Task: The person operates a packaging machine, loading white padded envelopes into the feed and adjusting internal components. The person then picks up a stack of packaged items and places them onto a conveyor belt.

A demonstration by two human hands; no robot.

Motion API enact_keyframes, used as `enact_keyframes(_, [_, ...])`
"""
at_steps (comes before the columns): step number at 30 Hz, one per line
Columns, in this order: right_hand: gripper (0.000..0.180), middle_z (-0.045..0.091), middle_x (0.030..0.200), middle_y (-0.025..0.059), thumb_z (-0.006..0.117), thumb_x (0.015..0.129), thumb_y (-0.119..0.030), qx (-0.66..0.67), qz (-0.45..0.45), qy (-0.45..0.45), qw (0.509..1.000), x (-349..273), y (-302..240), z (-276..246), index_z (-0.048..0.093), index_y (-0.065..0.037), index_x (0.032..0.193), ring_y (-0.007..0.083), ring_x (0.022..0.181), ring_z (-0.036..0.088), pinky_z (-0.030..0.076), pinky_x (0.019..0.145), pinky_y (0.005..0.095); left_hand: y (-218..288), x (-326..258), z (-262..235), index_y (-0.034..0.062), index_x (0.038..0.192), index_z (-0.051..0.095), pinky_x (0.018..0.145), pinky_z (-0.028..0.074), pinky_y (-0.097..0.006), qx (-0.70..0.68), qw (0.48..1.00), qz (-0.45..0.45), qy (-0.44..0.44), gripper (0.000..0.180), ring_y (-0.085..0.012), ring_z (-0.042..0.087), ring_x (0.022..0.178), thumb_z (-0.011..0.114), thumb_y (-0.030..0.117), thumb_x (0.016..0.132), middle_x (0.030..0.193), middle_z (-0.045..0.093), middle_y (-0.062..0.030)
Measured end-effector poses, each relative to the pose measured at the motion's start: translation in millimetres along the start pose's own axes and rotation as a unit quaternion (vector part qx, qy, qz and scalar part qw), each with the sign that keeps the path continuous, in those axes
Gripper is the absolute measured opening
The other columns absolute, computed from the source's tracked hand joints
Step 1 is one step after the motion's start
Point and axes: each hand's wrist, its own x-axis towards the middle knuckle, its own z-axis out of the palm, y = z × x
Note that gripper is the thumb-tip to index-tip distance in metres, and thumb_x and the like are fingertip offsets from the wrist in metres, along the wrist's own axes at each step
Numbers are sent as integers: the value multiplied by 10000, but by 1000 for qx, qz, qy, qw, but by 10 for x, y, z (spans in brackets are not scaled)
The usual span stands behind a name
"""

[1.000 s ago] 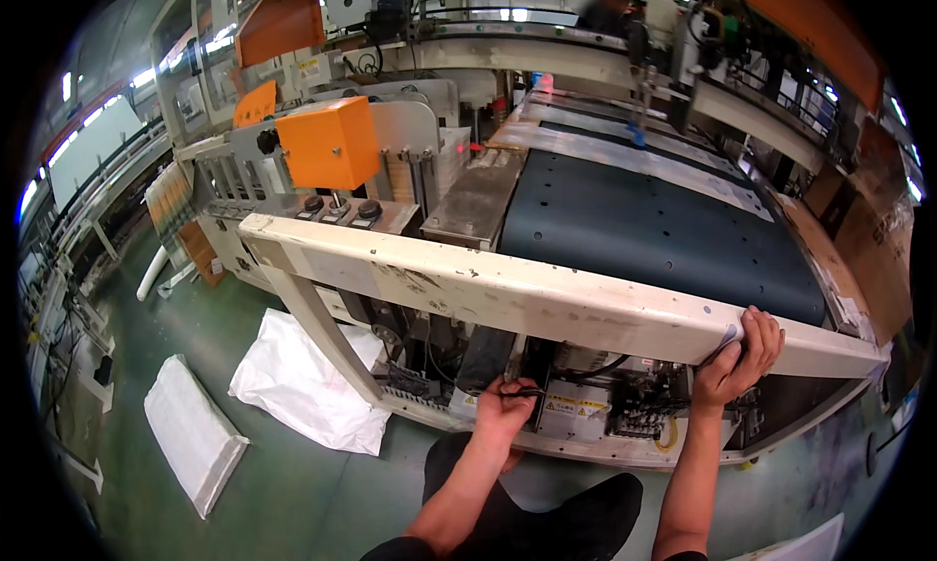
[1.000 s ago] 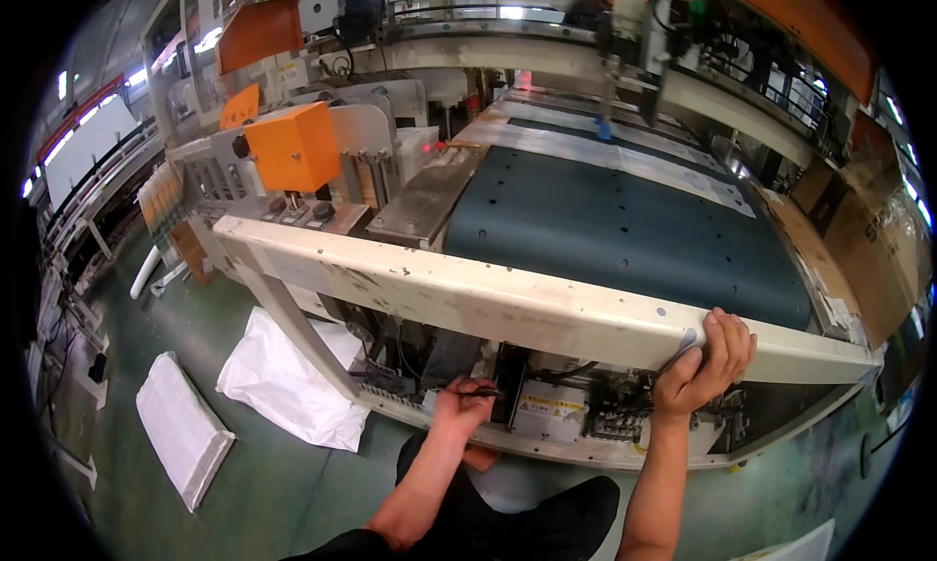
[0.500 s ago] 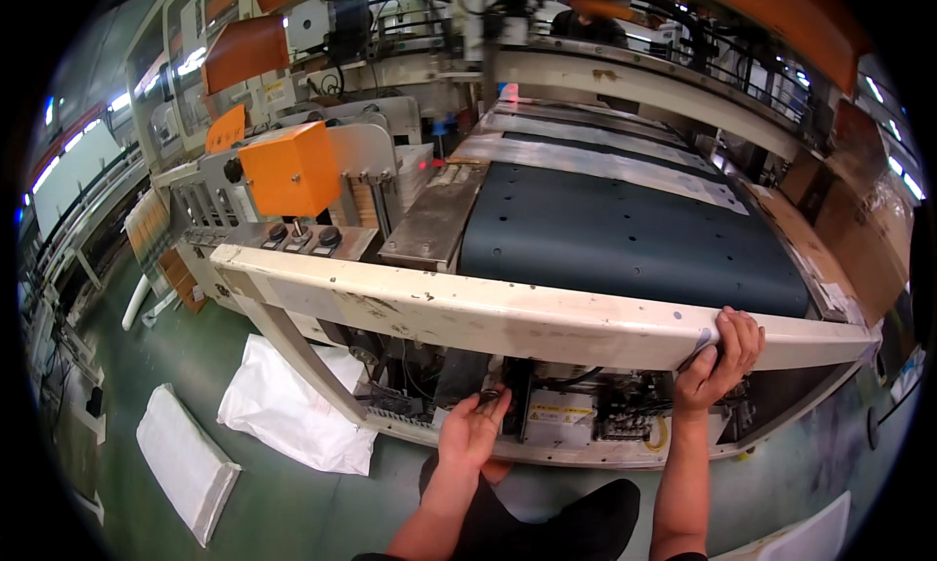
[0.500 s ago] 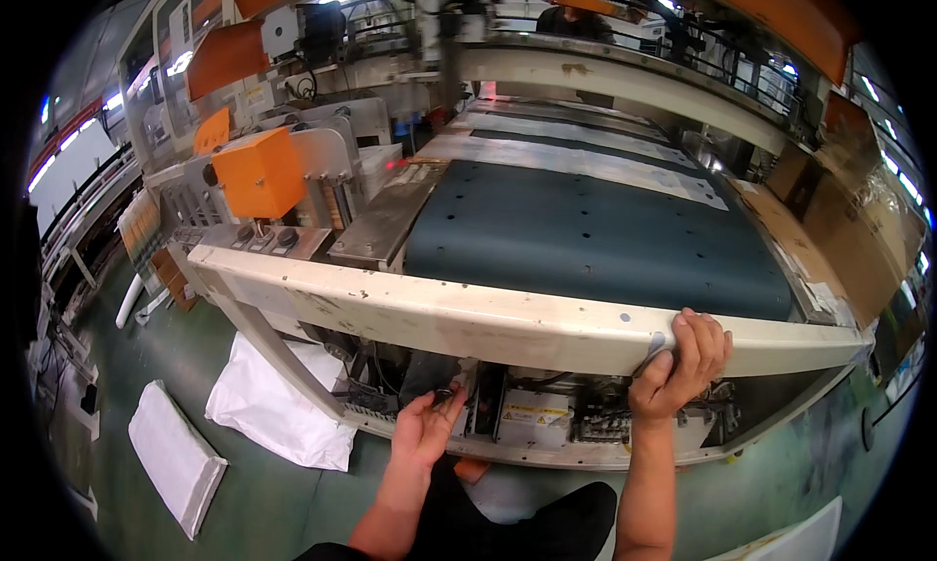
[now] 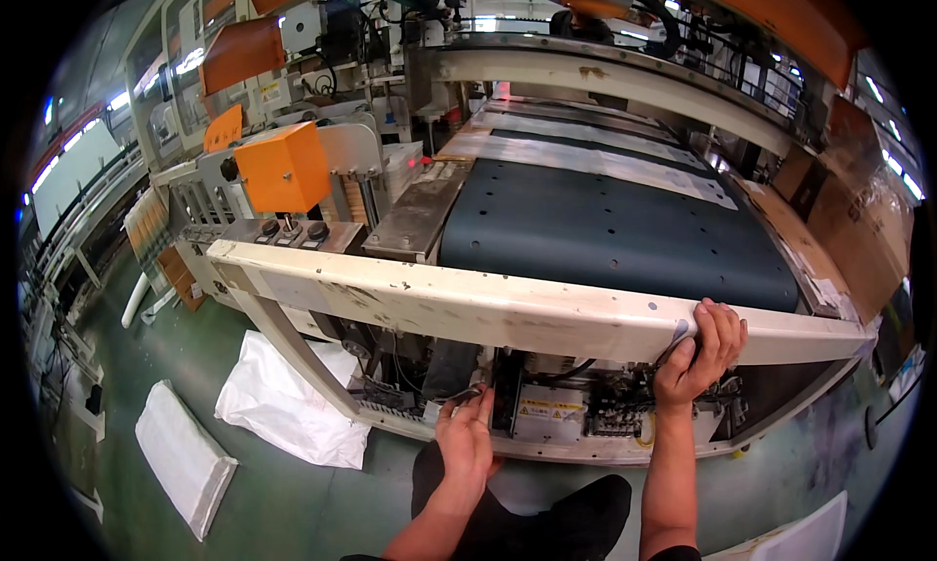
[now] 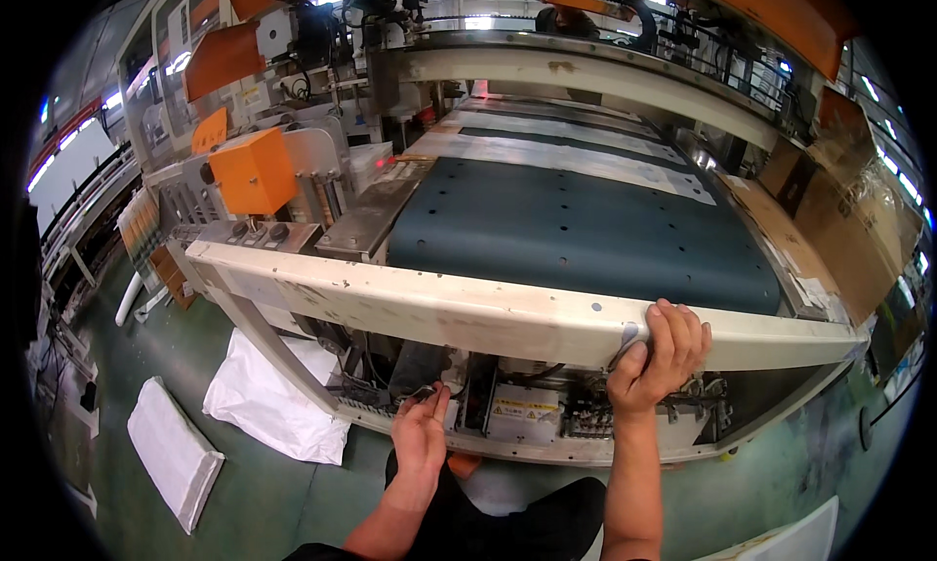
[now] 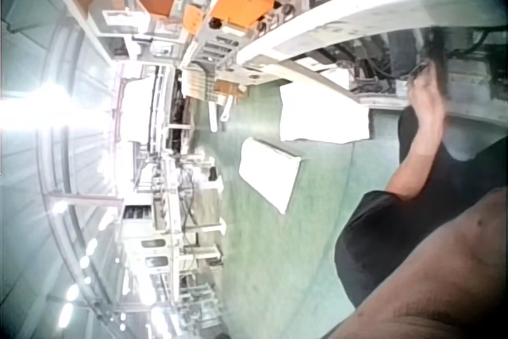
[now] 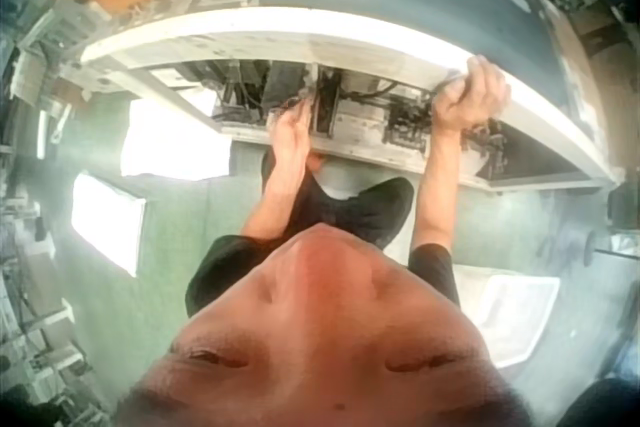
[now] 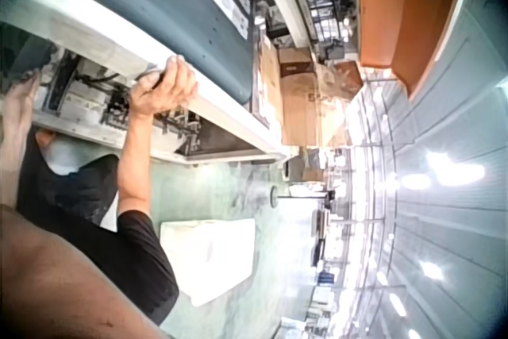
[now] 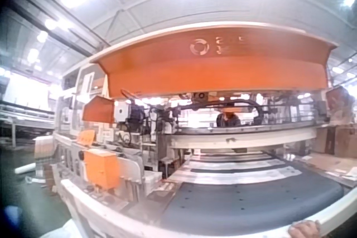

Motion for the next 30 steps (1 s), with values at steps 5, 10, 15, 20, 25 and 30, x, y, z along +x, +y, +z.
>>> enact_keyframes(5, [348,641,1139,129,460,859,-171,1,4,11,1000,7,2,8,626,-29,1130,334,1109,572,302,1075,500,-154,-94,91,-80,1329,311,1081,432,-421,52,996,66,28,537,-284,585,1099,528,-131,841,1136,544,-231])
enact_keyframes(10, [353,642,1142,129,459,859,-170,4,6,8,1000,0,4,8,625,-26,1135,333,1118,570,298,1080,500,-204,-69,84,20,1379,313,1027,452,-349,135,988,76,-21,606,-205,572,1054,583,-111,852,1138,540,-172])
enact_keyframes(15, [351,642,1152,129,460,857,-163,7,11,6,1000,-1,-7,-8,625,-22,1133,336,1124,567,292,1086,503,-178,-11,60,19,1291,394,877,538,-337,223,971,77,-25,479,-178,586,977,646,-22,886,1044,577,-131])
enact_keyframes(20, [348,642,1154,128,464,854,-157,12,10,9,1000,2,-1,1,625,-26,1134,338,1128,561,298,1081,503,-17,72,0,15,1222,419,605,574,-285,318,947,7,-39,424,-152,609,802,681,45,891,971,589,-110])
enact_keyframes(25, [344,641,1151,123,472,853,-152,21,-4,14,1000,2,24,-13,627,-29,1135,336,1126,558,313,1066,507,152,195,40,-14,1198,442,483,528,-246,437,895,-25,-82,401,-122,595,619,681,130,910,832,598,-84])
enact_keyframes(30, [345,641,1155,119,475,859,-154,18,3,16,1000,3,4,2,627,-26,1140,335,1124,560,317,1062,510,335,278,36,1,1095,564,476,494,-346,664,711,167,-161,337,-212,635,560,668,266,916,631,621,-106])
